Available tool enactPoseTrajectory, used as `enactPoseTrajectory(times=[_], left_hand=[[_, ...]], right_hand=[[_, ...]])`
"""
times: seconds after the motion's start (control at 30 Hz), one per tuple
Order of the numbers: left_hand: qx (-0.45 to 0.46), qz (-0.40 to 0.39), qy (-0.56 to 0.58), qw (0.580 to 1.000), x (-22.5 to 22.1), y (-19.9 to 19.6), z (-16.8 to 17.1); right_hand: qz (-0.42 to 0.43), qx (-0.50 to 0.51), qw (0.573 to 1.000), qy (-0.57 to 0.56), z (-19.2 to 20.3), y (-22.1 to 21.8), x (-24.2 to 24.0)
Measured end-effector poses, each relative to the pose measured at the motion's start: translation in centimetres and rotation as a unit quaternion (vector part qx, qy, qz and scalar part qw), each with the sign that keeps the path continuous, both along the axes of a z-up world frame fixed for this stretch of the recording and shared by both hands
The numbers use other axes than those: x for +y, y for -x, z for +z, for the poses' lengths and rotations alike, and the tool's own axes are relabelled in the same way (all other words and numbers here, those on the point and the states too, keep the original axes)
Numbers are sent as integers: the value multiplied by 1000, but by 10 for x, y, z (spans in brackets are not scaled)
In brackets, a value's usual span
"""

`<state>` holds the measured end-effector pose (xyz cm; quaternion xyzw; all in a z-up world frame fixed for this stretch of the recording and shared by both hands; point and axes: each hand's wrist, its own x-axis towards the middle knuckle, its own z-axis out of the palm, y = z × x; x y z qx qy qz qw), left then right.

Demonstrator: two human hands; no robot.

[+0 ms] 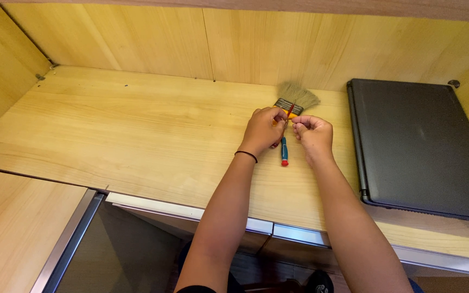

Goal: Completing the assembly of one laptop by connecting internal cables and closing the case, then starting work on a second laptop by prying it open.

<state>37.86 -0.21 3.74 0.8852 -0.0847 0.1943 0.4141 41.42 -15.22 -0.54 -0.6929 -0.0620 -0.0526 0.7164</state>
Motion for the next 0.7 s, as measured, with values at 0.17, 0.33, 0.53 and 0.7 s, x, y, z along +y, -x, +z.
enactPoseTrajectory(times=[0.17,0.33,0.53,0.7], left_hand=[[-44,-30,36,998,-5,1,-1],[-50,-59,60,995,-10,11,10],[-45,-88,77,992,-16,17,19],[-52,-95,66,992,-18,17,22]], right_hand=[[26,-9,999,-17,7,6,-2],[29,-18,999,-35,5,6,-5],[26,-11,997,-68,-2,-3,-7],[32,0,996,-88,-10,-11,-8]])
